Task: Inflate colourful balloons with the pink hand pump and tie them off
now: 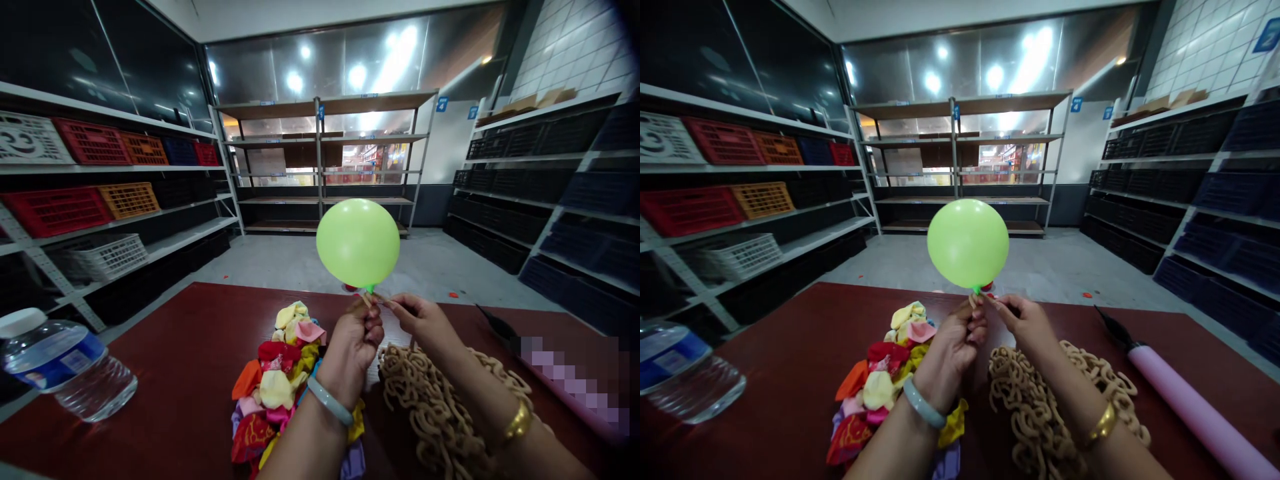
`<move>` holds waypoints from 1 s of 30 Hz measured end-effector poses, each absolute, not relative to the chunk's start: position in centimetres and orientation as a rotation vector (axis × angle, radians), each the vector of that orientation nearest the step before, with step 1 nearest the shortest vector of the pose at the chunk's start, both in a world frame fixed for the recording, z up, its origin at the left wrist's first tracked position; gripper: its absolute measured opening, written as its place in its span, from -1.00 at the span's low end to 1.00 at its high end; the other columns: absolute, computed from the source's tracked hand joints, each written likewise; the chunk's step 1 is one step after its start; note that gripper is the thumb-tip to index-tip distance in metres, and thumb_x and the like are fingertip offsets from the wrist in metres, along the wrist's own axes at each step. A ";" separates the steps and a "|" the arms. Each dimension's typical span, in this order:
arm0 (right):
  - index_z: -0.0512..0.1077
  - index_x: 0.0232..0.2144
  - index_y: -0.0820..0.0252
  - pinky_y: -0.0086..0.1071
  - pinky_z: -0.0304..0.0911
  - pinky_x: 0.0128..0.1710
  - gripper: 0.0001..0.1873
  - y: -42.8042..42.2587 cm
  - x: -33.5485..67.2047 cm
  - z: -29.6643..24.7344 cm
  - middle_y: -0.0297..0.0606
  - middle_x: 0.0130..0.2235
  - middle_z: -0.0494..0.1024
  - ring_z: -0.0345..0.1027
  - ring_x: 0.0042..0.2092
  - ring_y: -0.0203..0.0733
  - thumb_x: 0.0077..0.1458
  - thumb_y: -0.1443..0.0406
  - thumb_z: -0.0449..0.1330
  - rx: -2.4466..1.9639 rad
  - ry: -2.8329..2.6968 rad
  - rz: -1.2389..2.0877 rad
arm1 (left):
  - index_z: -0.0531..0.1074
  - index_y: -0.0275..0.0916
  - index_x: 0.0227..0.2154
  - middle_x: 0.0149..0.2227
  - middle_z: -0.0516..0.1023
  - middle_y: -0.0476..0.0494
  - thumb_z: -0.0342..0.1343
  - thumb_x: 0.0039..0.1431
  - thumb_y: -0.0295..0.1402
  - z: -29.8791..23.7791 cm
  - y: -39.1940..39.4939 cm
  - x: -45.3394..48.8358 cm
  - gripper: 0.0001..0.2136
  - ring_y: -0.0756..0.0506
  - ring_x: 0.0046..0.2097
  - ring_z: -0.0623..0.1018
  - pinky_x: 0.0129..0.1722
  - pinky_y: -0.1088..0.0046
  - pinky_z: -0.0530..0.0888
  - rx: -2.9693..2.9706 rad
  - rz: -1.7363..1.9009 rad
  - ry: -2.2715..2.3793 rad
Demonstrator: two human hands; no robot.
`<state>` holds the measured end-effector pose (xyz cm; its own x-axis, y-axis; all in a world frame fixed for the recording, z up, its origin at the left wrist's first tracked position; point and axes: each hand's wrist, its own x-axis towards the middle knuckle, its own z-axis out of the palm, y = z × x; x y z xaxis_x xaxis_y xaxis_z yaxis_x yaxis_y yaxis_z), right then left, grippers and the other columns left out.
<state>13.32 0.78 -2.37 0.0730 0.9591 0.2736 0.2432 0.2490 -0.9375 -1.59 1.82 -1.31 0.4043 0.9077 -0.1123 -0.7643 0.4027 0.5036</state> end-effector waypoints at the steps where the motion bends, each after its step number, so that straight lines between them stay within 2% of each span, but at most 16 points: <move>1: 0.55 -0.35 0.16 -0.37 0.23 -0.39 -0.70 0.3 13.2 -2.4 -0.31 -0.42 0.54 0.35 -0.39 -0.26 0.09 0.05 0.26 -1.227 -1.476 0.680 | 0.39 -0.34 -0.46 -0.60 0.26 0.09 0.19 0.05 -0.56 -1.6 1.9 -1.4 -0.92 0.17 -0.65 0.13 -0.67 0.67 -0.02 0.497 1.163 0.457; 3: 0.57 -0.33 0.12 -0.29 0.29 -0.20 -0.76 -0.7 12.8 -2.3 -0.24 -0.29 0.60 0.42 -0.24 -0.17 0.16 0.11 0.21 -1.217 -1.602 0.431 | 0.39 -0.33 -0.55 -0.63 0.28 0.07 0.28 0.02 -0.42 -2.1 2.2 -1.0 -0.82 0.16 -0.63 0.15 -0.65 0.64 0.02 0.694 1.291 0.597; 6: 0.56 -0.31 0.10 -0.26 0.29 -0.15 -0.82 -1.8 12.3 -2.0 -0.22 -0.27 0.58 0.42 -0.20 -0.14 0.20 0.20 0.18 -1.189 -1.735 0.162 | 0.36 -0.32 -0.67 -0.62 0.36 0.00 0.31 0.02 -0.23 -2.7 2.4 -0.4 -0.66 0.11 -0.55 0.29 -0.53 0.60 0.20 0.893 1.417 0.689; 10: 0.50 -0.34 0.15 -0.24 0.31 -0.09 -0.87 -2.7 11.9 -1.4 -0.16 -0.23 0.51 0.39 -0.13 -0.13 0.21 0.26 0.17 -1.096 -1.776 0.022 | 0.53 -0.33 -0.50 -0.51 0.49 -0.03 0.32 -0.01 -0.21 -2.9 1.9 0.2 -0.76 0.04 -0.45 0.41 -0.36 0.52 0.34 0.917 1.469 0.687; 13: 0.48 -0.34 0.14 -0.23 0.30 0.01 -0.90 -2.9 11.8 -1.0 -0.14 -0.16 0.49 0.38 -0.03 -0.12 0.20 0.28 0.17 -0.994 -1.740 0.069 | 0.59 -0.32 -0.38 -0.44 0.55 -0.07 0.31 0.01 -0.21 -2.8 1.2 0.4 -0.75 0.00 -0.40 0.44 -0.32 0.50 0.37 1.014 1.438 0.772; 18: 0.50 -0.33 0.13 -0.25 0.34 -0.04 -0.89 -2.9 12.2 -0.5 -0.17 -0.21 0.54 0.42 -0.08 -0.13 0.21 0.28 0.17 -0.952 -1.697 0.175 | 0.60 -0.30 -0.41 -0.42 0.58 -0.08 0.23 0.11 -0.21 -2.7 0.6 0.5 -0.78 -0.02 -0.35 0.47 -0.29 0.49 0.39 1.187 1.428 0.839; 24: 0.51 -0.25 0.09 -0.21 0.35 -0.01 -0.91 -2.4 12.9 -1.3 -0.18 -0.17 0.56 0.43 -0.07 -0.12 0.17 0.31 0.21 -0.881 -1.664 0.236 | 0.59 -0.30 -0.41 -0.46 0.55 -0.07 0.18 0.16 -0.14 -2.7 0.4 0.6 -0.71 -0.02 -0.41 0.44 -0.36 0.50 0.38 1.254 1.453 0.905; 27: 0.48 -0.29 0.08 -0.23 0.37 -0.08 -0.95 -2.1 13.0 -1.8 -0.23 -0.23 0.54 0.45 -0.16 -0.15 0.15 0.27 0.24 -0.899 -1.562 0.367 | 0.59 -0.28 -0.40 -0.48 0.52 -0.05 0.17 0.18 -0.13 -2.7 0.2 0.6 -0.71 -0.01 -0.43 0.41 -0.39 0.51 0.35 1.304 1.451 0.937; 30: 0.47 -0.30 0.09 -0.28 0.37 -0.16 -0.89 -2.2 13.1 -1.8 -0.26 -0.27 0.53 0.44 -0.23 -0.19 0.13 0.21 0.28 -0.946 -1.468 0.509 | 0.58 -0.26 -0.41 -0.46 0.52 -0.06 0.15 0.20 -0.17 -2.6 -0.2 0.5 -0.74 -0.04 -0.39 0.42 -0.38 0.50 0.33 1.401 1.446 0.930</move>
<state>13.08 -2.23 -1.79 0.0913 0.7942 0.6008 0.2510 0.5655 -0.7856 0.51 -0.16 -2.59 0.0365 0.9447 0.3258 -0.0952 -0.3213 0.9422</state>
